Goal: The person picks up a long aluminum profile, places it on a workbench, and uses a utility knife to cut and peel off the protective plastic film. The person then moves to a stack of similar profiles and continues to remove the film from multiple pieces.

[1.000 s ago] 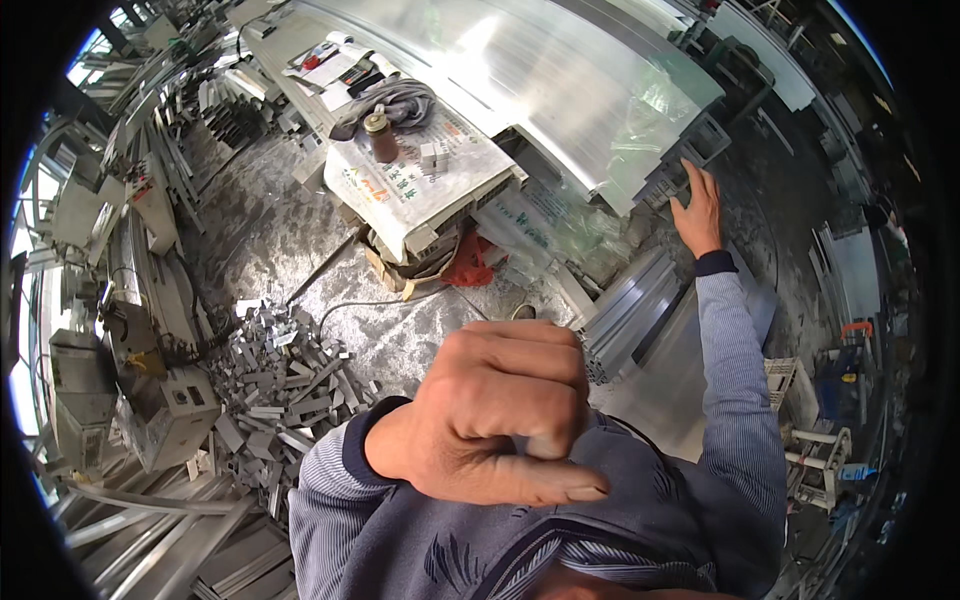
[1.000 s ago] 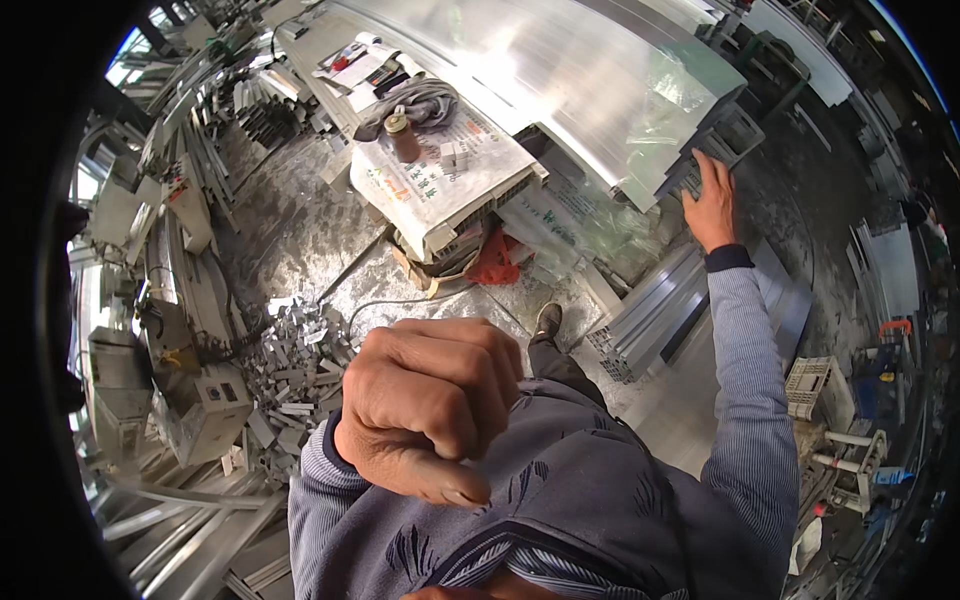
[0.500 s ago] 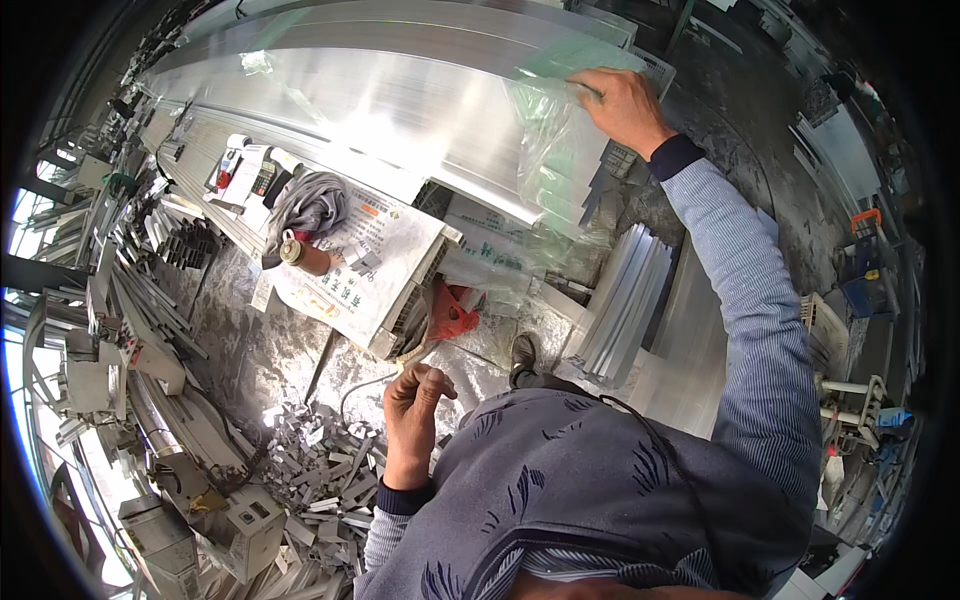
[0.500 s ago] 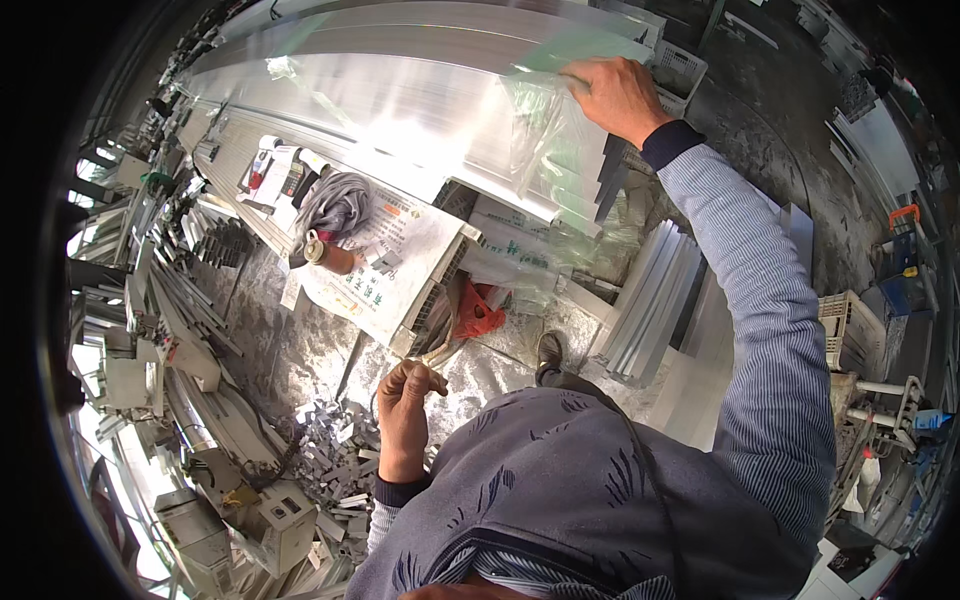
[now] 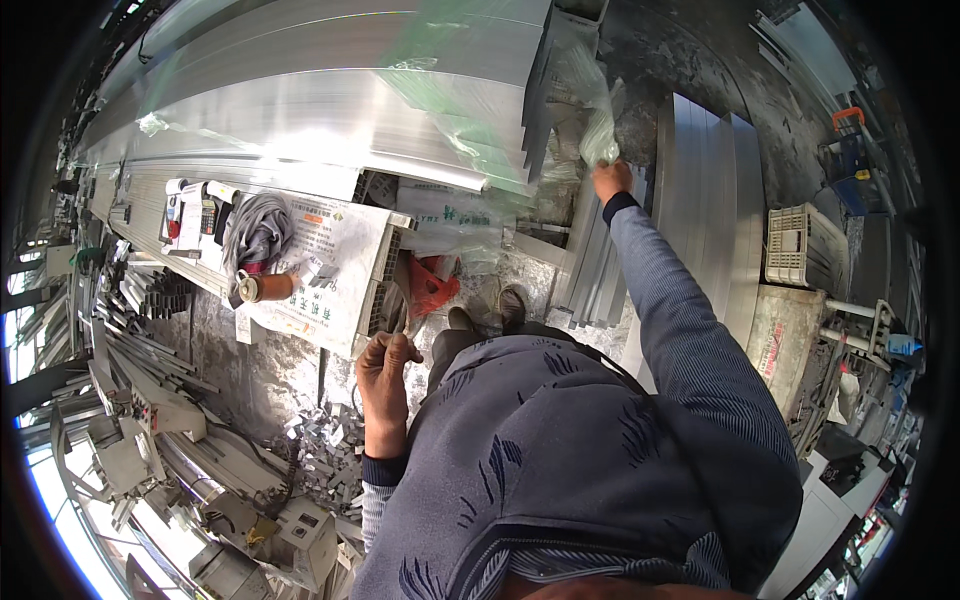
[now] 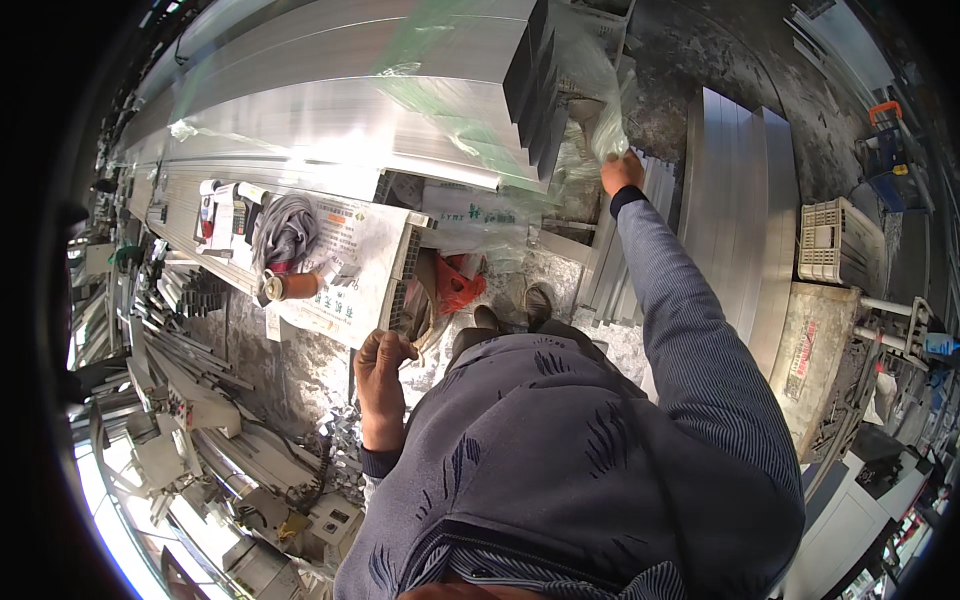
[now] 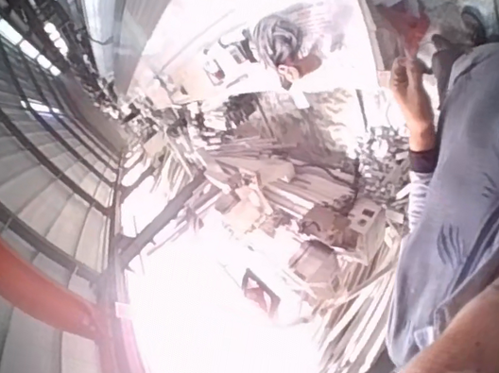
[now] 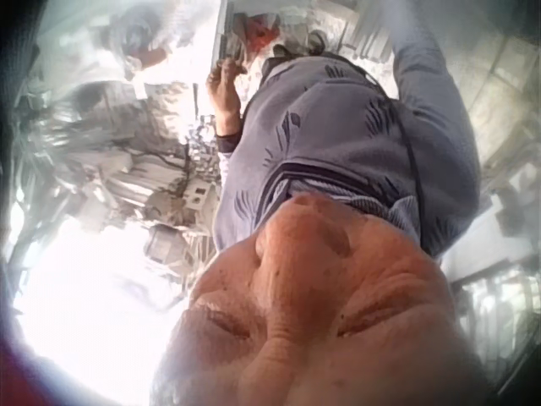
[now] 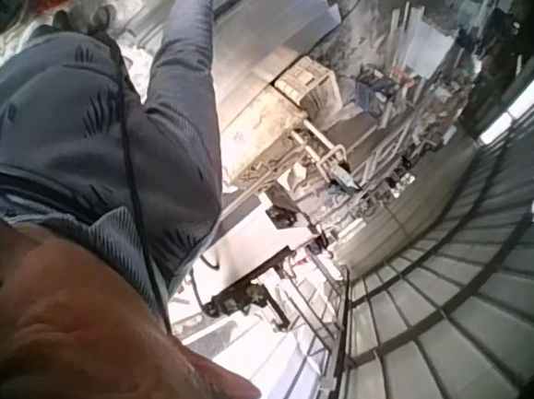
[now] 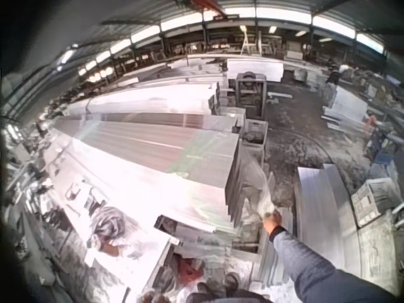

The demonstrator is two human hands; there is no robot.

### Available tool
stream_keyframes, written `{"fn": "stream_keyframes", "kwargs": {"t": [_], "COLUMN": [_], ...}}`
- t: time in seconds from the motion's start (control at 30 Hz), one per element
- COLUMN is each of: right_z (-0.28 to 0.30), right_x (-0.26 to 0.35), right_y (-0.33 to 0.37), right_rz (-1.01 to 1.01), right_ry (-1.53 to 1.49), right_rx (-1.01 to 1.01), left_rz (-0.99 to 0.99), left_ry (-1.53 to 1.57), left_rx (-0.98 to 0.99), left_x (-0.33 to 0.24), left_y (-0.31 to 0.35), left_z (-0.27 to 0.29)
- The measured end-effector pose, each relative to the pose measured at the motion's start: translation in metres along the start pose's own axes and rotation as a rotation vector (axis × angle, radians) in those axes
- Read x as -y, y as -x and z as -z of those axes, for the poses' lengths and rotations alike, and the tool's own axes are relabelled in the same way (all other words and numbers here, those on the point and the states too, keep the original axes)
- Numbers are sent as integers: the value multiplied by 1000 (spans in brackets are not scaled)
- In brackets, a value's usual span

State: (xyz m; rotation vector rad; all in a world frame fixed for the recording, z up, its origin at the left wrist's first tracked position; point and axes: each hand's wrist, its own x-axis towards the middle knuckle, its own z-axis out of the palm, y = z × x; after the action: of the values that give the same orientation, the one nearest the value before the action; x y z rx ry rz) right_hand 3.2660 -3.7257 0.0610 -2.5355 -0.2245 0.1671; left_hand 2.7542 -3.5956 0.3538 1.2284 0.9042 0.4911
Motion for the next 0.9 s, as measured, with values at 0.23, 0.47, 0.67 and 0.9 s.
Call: {"fn": "stream_keyframes", "kwargs": {"t": [0.23,0.47,0.67,0.9], "right_z": [-54,-38,-84,-129], "right_x": [-129,-135,-64,21], "right_y": [224,249,219,191], "right_rz": [-938,-1021,-970,-696], "right_ry": [-698,-578,-763,-1067], "right_rx": [782,844,863,967], "left_rz": [67,55,41,61], "left_ry": [-143,-164,-208,-181], "left_rx": [51,180,112,8], "left_x": [-1,-1,-1,6], "left_y": [-43,-69,-68,-59], "left_z": [-10,-5,24,58]}}
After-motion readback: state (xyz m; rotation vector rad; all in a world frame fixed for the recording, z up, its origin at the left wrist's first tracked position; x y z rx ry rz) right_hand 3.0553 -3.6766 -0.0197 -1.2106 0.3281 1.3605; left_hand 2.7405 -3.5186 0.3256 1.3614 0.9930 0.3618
